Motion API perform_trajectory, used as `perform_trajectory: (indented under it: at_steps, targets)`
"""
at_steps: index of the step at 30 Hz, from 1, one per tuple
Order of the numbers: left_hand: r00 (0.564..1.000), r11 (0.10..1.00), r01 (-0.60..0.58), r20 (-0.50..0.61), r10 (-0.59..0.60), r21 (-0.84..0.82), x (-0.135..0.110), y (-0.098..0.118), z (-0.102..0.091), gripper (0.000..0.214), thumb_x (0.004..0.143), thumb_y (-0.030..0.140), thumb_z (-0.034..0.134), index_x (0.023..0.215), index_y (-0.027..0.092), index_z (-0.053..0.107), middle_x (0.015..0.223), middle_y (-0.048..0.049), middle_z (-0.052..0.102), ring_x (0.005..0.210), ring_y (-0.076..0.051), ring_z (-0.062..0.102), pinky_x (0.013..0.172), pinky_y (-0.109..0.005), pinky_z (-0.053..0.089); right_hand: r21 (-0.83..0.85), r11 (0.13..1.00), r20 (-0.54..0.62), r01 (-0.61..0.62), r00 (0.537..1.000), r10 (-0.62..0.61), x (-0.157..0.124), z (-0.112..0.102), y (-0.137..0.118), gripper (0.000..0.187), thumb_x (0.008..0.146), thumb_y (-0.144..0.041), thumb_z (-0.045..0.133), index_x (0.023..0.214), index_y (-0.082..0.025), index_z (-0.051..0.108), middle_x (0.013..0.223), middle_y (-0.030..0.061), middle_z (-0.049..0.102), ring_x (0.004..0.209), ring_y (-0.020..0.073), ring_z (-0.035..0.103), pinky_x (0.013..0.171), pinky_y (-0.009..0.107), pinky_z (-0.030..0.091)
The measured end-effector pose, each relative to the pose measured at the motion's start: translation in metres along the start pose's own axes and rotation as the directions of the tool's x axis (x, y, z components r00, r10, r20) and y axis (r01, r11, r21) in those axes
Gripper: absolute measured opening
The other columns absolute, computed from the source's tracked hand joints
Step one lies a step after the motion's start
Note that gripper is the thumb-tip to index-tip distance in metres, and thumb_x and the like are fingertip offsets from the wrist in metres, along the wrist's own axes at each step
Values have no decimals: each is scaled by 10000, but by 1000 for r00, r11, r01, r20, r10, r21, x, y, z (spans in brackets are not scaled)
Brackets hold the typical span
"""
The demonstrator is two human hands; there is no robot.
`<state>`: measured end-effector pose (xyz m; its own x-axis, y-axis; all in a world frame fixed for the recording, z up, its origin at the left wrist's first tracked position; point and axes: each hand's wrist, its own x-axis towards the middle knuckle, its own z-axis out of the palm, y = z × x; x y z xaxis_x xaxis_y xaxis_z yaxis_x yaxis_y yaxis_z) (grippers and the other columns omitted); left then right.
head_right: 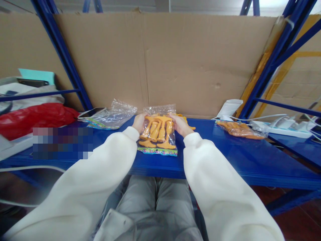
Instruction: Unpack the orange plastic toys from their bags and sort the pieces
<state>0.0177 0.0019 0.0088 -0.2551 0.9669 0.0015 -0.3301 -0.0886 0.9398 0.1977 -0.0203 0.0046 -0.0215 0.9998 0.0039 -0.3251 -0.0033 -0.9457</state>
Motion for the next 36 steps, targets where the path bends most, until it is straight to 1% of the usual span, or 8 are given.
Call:
perform_trajectory:
  at_steps: [5, 9, 12, 15, 20, 28, 32, 36]
  targets:
    - [992, 993, 57, -109, -69, -105, 5, 5, -5, 140, 835, 144, 495, 716, 180, 558, 547, 30, 542, 532, -109, 567, 597, -238, 479, -95, 986, 285, -134, 946, 155, -12, 3, 1, 81, 843, -212, 695, 912, -173, 708, 754, 30, 749, 637, 163, 687, 614, 280, 561]
    - [990, 986, 101, -86, -113, -133, 6, 9, -7, 175, 887, 124, 474, 738, 179, 548, 540, 48, 519, 492, -91, 538, 595, -212, 479, -135, 983, 301, -120, 941, 156, -18, 8, 1, 232, 784, -162, 739, 1013, -168, 702, 846, 46, 774, 767, 194, 734, 758, 348, 592]
    - [978, 965, 195, 112, -177, -175, 5, 11, -6, 154, 935, 276, 512, 853, 179, 600, 601, 22, 598, 565, -129, 629, 635, -234, 536, -99, 992, 247, -81, 963, 103, -14, 9, -2, 249, 841, -192, 674, 1089, -183, 689, 933, 65, 783, 867, 222, 746, 852, 403, 584]
    - [889, 937, 321, 384, -248, -138, -3, 12, -3, 304, 921, 427, 558, 1043, 158, 633, 791, -48, 726, 718, -198, 718, 712, -318, 600, -49, 995, 194, -82, 977, 90, -7, 5, -6, 244, 918, -223, 558, 1124, -181, 681, 947, 71, 783, 920, 220, 742, 899, 380, 577]
    - [795, 950, 309, 536, -286, 49, -21, 14, -1, 235, 906, 210, 602, 1102, 110, 682, 913, -102, 768, 755, -188, 739, 801, -313, 614, 52, 993, 140, -106, 985, 98, 5, -7, -12, 267, 962, -214, 450, 1125, -187, 659, 838, 35, 766, 762, 171, 731, 779, 306, 609]
    - [889, 983, 183, 430, -154, -27, -11, 14, 5, 191, 895, 74, 597, 1053, 70, 704, 871, -93, 757, 770, -140, 725, 864, -266, 606, 207, 976, 148, -62, 988, 32, -2, -14, -32, 239, 971, -315, 468, 1069, -168, 629, 872, 87, 743, 821, 197, 729, 754, 320, 627]
    - [944, 987, 147, 307, -122, -61, 0, 19, 16, 123, 887, 46, 601, 963, 56, 697, 731, -60, 715, 646, -113, 683, 770, -235, 610, 99, 994, 140, -54, 989, 40, -2, -9, -44, 229, 960, -301, 495, 1059, -143, 628, 895, 131, 741, 858, 223, 736, 785, 349, 624]
    - [956, 993, 98, 273, -111, 59, 8, 26, 24, 148, 845, 7, 635, 983, 44, 675, 743, -72, 698, 655, -130, 687, 741, -251, 609, -95, 990, -10, -101, 995, 101, 6, -7, -51, 235, 929, -93, 410, 1002, -85, 633, 709, 131, 715, 650, 199, 715, 653, 317, 624]
